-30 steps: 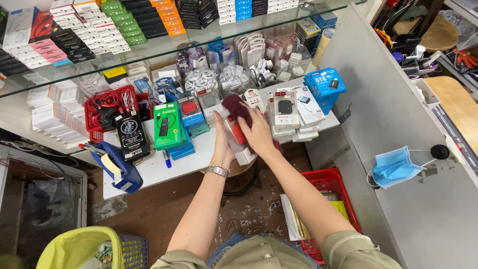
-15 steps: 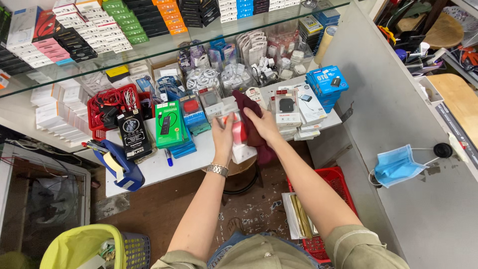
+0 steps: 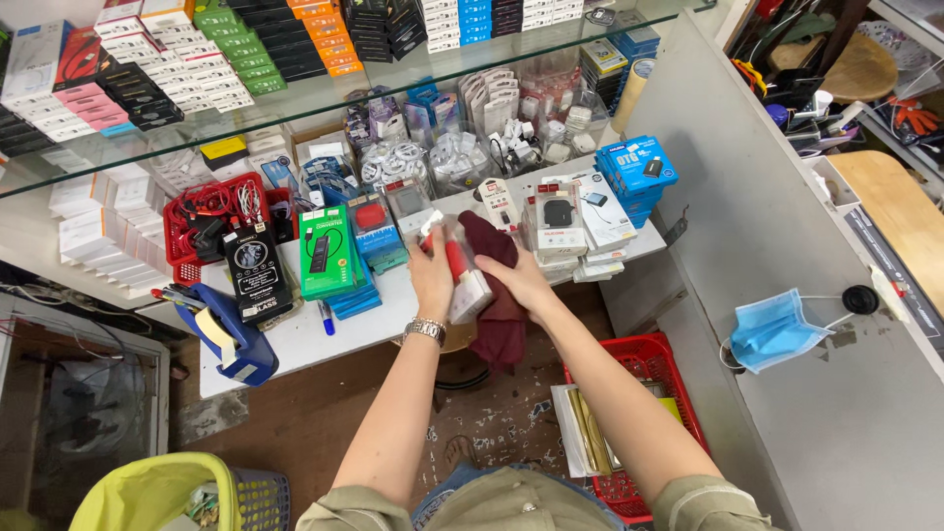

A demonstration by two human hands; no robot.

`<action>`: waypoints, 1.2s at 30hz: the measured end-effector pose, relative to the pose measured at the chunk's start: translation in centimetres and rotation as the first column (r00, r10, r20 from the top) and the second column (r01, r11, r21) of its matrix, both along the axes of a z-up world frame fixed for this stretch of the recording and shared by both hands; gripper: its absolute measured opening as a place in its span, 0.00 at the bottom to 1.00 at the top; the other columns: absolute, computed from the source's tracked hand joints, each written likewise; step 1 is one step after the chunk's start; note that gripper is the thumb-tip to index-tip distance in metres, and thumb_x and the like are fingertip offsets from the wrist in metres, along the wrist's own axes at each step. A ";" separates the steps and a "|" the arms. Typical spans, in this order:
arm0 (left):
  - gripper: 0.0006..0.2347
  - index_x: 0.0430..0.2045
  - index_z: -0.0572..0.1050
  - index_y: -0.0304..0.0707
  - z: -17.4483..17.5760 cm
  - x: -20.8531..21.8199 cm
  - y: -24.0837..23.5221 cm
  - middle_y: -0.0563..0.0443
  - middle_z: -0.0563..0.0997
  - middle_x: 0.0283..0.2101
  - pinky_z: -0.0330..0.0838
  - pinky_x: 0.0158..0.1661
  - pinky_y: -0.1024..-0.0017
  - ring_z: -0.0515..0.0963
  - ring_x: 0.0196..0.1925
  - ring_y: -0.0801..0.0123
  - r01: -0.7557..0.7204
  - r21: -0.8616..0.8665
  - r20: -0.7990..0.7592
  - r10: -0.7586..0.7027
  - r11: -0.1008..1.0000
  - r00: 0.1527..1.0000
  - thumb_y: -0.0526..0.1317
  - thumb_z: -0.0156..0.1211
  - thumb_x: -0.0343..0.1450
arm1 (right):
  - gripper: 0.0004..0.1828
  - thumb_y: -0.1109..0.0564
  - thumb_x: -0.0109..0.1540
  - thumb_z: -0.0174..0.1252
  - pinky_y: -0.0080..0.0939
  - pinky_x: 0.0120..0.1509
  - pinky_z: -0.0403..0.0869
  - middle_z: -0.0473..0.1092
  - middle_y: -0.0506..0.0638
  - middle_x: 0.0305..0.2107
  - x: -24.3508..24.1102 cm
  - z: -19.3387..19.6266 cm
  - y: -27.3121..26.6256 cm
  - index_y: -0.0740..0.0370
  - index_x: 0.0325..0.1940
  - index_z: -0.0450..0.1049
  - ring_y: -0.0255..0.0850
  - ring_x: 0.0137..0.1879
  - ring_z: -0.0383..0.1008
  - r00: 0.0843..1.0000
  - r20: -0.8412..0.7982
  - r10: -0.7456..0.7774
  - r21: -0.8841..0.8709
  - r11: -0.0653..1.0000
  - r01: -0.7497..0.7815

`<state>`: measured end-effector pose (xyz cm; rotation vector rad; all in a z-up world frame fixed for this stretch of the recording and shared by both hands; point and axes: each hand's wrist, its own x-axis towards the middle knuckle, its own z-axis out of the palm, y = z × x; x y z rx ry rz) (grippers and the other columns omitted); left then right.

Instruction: The person wipes the surfaces of several small retail boxes with a maroon cloth. They handle each box one at a time, turning it over to wipe multiple sides before placing it back on the counter.

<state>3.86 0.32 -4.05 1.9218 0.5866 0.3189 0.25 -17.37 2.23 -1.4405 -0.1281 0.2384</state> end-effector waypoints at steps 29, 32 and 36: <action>0.33 0.62 0.68 0.36 1.4 2.2 2.2 0.49 0.79 0.57 0.75 0.54 0.67 0.81 0.55 0.65 0.369 -0.884 0.405 0.077 0.288 0.911 0.64 0.50 0.70 | 0.32 0.43 0.64 0.57 0.52 0.54 0.75 0.74 0.61 0.48 -1.3 -1.4 -0.1 0.65 0.66 0.68 0.51 0.51 0.76 0.952 -0.305 -0.035 0.468 0.865 0.182; 0.34 0.63 0.68 0.29 2.1 0.5 0.4 0.44 0.78 0.60 0.73 0.57 0.66 0.80 0.58 0.63 0.359 -0.811 0.421 0.034 0.462 0.906 0.63 0.51 0.73 | 0.31 0.48 0.59 0.62 0.46 0.59 0.76 0.76 0.53 0.51 0.2 -0.8 -1.2 0.62 0.64 0.67 0.44 0.56 0.77 0.888 -0.450 0.097 0.440 0.889 0.125; 0.36 0.68 0.60 0.35 3.2 -1.5 0.5 0.35 0.81 0.57 0.79 0.51 0.53 0.83 0.53 0.50 0.068 -0.343 -0.056 -0.092 0.937 0.994 0.60 0.52 0.68 | 0.35 0.51 0.57 0.68 0.43 0.61 0.74 0.74 0.57 0.54 -0.6 0.6 -1.6 0.66 0.65 0.68 0.45 0.58 0.75 1.000 -0.031 -0.005 0.005 1.000 0.005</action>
